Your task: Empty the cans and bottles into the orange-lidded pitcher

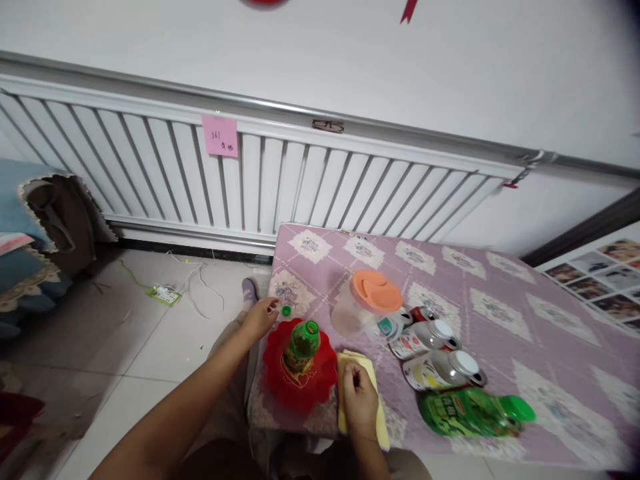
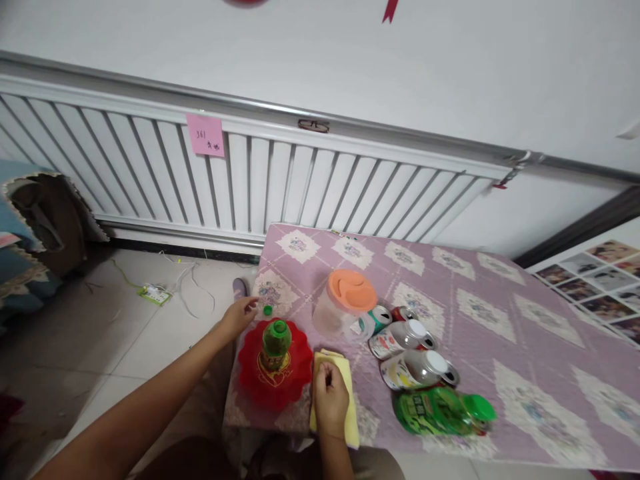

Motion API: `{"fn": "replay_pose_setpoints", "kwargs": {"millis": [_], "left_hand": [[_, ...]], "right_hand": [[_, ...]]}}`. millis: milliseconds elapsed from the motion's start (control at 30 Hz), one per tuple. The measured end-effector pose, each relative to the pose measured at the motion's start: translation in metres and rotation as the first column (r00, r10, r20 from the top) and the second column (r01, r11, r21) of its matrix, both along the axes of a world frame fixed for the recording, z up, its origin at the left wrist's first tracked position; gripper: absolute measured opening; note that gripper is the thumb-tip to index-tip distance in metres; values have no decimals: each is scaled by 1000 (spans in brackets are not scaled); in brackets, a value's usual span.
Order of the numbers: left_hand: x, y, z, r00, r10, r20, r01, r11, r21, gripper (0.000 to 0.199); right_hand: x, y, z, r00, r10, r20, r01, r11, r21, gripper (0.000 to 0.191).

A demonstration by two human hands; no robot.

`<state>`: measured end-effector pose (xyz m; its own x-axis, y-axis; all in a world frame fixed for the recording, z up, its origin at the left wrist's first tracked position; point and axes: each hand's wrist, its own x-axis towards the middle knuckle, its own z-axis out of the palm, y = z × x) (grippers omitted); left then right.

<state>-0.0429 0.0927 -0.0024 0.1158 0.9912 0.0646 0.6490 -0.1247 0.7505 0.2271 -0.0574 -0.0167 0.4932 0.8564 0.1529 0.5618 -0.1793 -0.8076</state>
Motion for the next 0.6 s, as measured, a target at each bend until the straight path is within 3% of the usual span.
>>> {"fn": "replay_pose_setpoints", "kwargs": {"millis": [133, 333, 600], "left_hand": [[12, 24, -4, 988, -110, -107, 107, 994, -29, 41], [22, 40, -9, 948, -235, -216, 217, 970, -106, 36], [25, 40, -7, 978, -154, -141, 140, 984, -107, 21]], "right_hand": [[-1, -1, -1, 1000, -4, 26, 4, 1000, 5, 41], [1, -1, -5, 999, 12, 49, -12, 1000, 17, 40], [1, -3, -5, 998, 19, 58, -20, 1000, 22, 39]]}}
